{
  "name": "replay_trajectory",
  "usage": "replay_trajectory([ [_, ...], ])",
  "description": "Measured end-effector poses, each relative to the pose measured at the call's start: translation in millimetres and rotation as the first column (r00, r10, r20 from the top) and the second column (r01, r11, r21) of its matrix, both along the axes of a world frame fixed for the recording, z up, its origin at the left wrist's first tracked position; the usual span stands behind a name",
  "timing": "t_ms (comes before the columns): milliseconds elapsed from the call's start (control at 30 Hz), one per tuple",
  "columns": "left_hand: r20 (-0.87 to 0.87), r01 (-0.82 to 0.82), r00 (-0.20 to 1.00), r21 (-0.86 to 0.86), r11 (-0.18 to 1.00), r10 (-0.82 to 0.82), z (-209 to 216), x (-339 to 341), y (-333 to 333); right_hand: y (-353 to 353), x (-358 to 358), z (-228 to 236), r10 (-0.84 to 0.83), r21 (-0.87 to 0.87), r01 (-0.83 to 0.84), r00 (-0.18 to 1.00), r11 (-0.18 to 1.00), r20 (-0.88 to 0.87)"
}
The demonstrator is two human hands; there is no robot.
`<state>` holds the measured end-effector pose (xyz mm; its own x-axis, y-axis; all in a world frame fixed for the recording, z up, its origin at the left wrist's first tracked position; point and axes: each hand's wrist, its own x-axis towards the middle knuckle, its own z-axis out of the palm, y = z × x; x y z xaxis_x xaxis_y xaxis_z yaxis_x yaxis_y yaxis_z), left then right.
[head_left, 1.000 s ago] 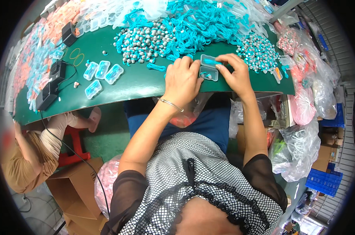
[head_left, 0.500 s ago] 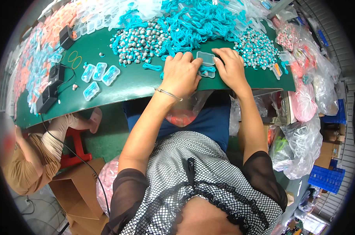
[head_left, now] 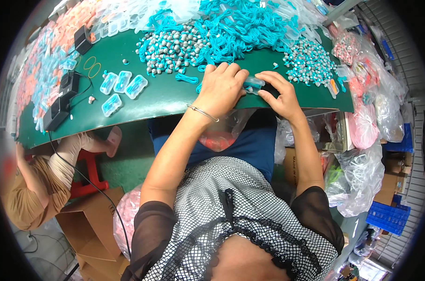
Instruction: The person is assembling small beaded items and placing them into small plastic containers.
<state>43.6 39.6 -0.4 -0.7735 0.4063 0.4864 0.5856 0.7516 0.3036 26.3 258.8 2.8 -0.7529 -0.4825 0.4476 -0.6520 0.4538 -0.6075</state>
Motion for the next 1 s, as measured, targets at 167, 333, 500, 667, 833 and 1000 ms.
replay_trajectory([
  [167,0.027,0.005,1.0,-0.042,0.999,-0.004,3,-2,0,2,16,-17,-0.274,-0.025,0.273,0.96,0.962,-0.056],
  [333,0.017,-0.002,1.0,-0.039,0.999,0.003,4,-1,2,-12,35,-22,-0.327,0.149,0.392,0.884,0.908,-0.334],
  [500,-0.024,-0.012,1.0,-0.031,0.999,0.011,-2,0,3,-11,40,-25,-0.296,0.217,0.426,0.841,0.878,-0.452],
  [667,-0.1,-0.013,0.995,-0.077,0.997,0.005,-6,-2,5,-12,27,-12,-0.282,0.098,0.321,0.915,0.942,-0.287],
  [833,-0.136,-0.004,0.991,-0.025,1.0,0.001,-5,-1,2,-16,11,-7,-0.101,0.053,0.112,0.977,0.992,-0.187],
  [1000,-0.172,0.139,0.979,0.152,0.979,-0.112,8,14,-17,-30,22,14,-0.03,-0.043,0.024,0.987,0.999,-0.16],
])
